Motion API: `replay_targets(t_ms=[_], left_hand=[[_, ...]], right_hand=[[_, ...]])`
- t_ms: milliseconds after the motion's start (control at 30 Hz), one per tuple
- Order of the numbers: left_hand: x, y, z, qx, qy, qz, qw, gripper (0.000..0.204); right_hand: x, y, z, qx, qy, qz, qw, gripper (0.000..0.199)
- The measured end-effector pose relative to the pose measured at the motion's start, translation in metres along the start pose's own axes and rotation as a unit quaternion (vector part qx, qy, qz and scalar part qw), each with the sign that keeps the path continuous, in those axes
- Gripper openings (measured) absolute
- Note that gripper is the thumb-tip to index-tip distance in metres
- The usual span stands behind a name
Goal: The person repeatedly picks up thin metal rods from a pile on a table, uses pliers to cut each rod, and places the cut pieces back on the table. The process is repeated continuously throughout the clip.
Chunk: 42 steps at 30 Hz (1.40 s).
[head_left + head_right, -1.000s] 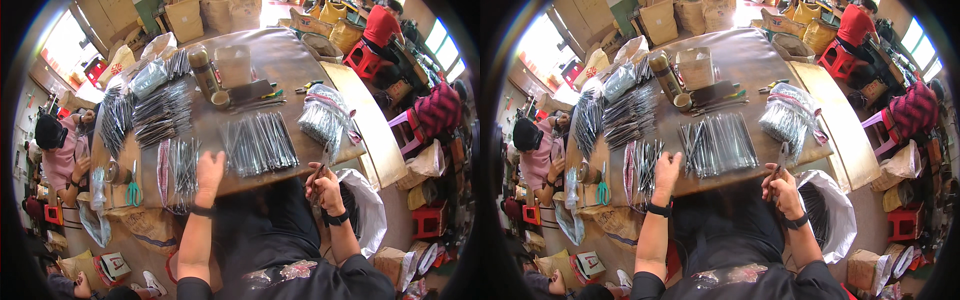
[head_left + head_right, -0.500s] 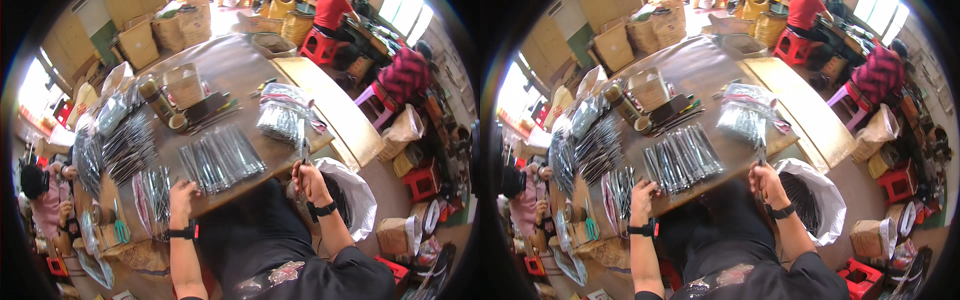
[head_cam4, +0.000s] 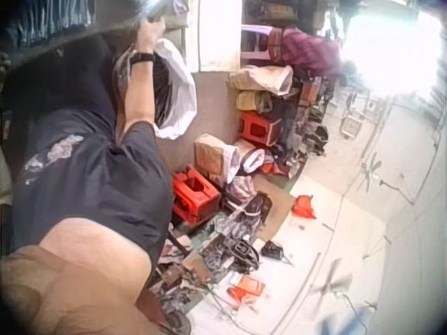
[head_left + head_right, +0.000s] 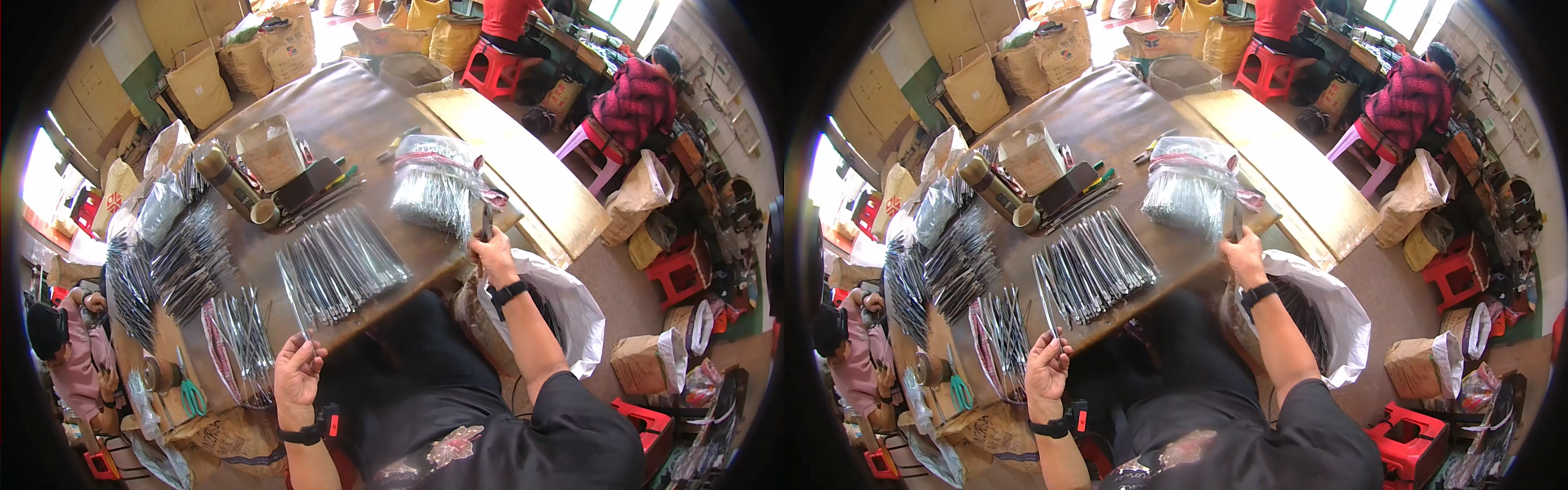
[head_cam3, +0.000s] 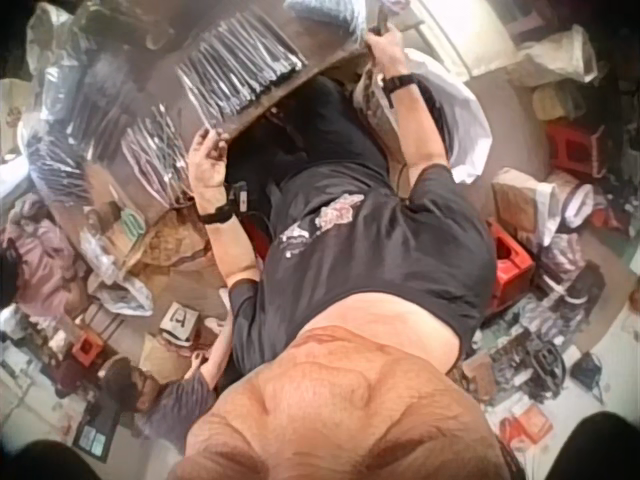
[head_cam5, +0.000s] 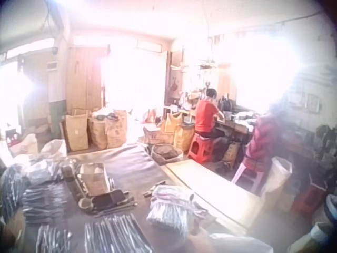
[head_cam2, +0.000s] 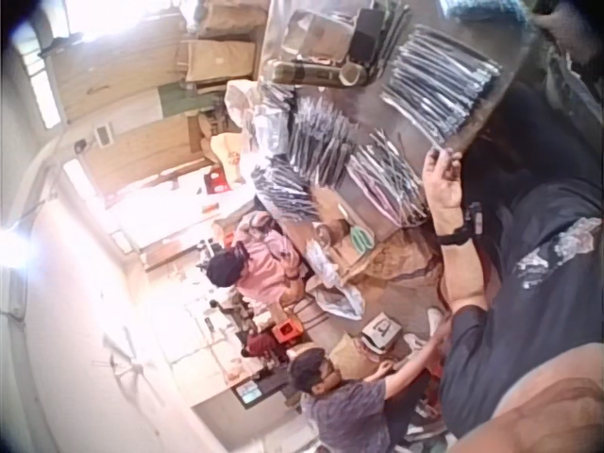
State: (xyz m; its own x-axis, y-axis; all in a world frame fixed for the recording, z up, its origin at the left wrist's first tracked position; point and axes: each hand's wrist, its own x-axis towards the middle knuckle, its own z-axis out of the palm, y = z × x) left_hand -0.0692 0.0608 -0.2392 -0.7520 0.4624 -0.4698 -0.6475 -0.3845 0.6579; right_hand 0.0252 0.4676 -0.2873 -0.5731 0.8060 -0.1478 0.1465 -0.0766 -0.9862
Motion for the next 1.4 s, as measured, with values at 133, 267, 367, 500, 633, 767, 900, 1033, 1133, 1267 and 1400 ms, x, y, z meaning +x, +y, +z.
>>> replay_targets(t_ms=[133, 267, 367, 500, 633, 767, 900, 1033, 1133, 1267, 1400], left_hand=[[-0.005, 0.001, 0.007, 0.014, -0.012, 0.014, 1.000, 0.020], [-0.012, 0.004, 0.000, 0.015, -0.014, 0.022, 1.000, 0.020], [-0.016, 0.000, -0.009, 0.024, 0.009, 0.018, 1.000, 0.020], [-0.022, -0.005, -0.018, 0.024, 0.019, 0.009, 0.999, 0.020], [-0.028, -0.001, -0.016, 0.028, -0.006, 0.022, 0.999, 0.021], [-0.031, 0.000, -0.008, 0.028, -0.009, 0.011, 0.999, 0.022], [-0.028, -0.004, 0.000, 0.042, -0.018, 0.001, 0.999, 0.025], [-0.028, -0.008, 0.004, 0.038, -0.024, -0.001, 0.999, 0.022], [-0.028, -0.010, 0.005, 0.041, -0.013, -0.007, 0.999, 0.022], [-0.027, -0.013, 0.008, 0.047, -0.010, -0.020, 0.999, 0.026], [-0.026, -0.015, 0.015, 0.060, -0.024, -0.029, 0.997, 0.026]], right_hand=[[0.016, -0.005, 0.005, 0.062, 0.011, -0.028, 0.998, 0.018], [0.020, -0.007, -0.008, 0.080, 0.046, -0.044, 0.995, 0.019], [0.018, -0.001, -0.021, 0.076, 0.053, -0.027, 0.995, 0.022], [0.011, 0.002, -0.032, 0.099, 0.037, -0.002, 0.994, 0.027], [0.002, -0.011, -0.045, 0.241, -0.030, 0.113, 0.963, 0.025], [0.007, -0.024, -0.051, 0.438, -0.164, 0.241, 0.851, 0.023], [0.037, -0.029, -0.037, 0.451, -0.118, 0.257, 0.846, 0.020], [0.043, -0.033, -0.025, 0.515, -0.152, 0.271, 0.799, 0.020], [0.028, -0.035, -0.019, 0.497, -0.210, 0.275, 0.795, 0.018], [0.007, -0.043, -0.003, 0.478, -0.248, 0.258, 0.802, 0.014], [-0.031, -0.060, 0.017, 0.334, -0.228, 0.199, 0.893, 0.016]])
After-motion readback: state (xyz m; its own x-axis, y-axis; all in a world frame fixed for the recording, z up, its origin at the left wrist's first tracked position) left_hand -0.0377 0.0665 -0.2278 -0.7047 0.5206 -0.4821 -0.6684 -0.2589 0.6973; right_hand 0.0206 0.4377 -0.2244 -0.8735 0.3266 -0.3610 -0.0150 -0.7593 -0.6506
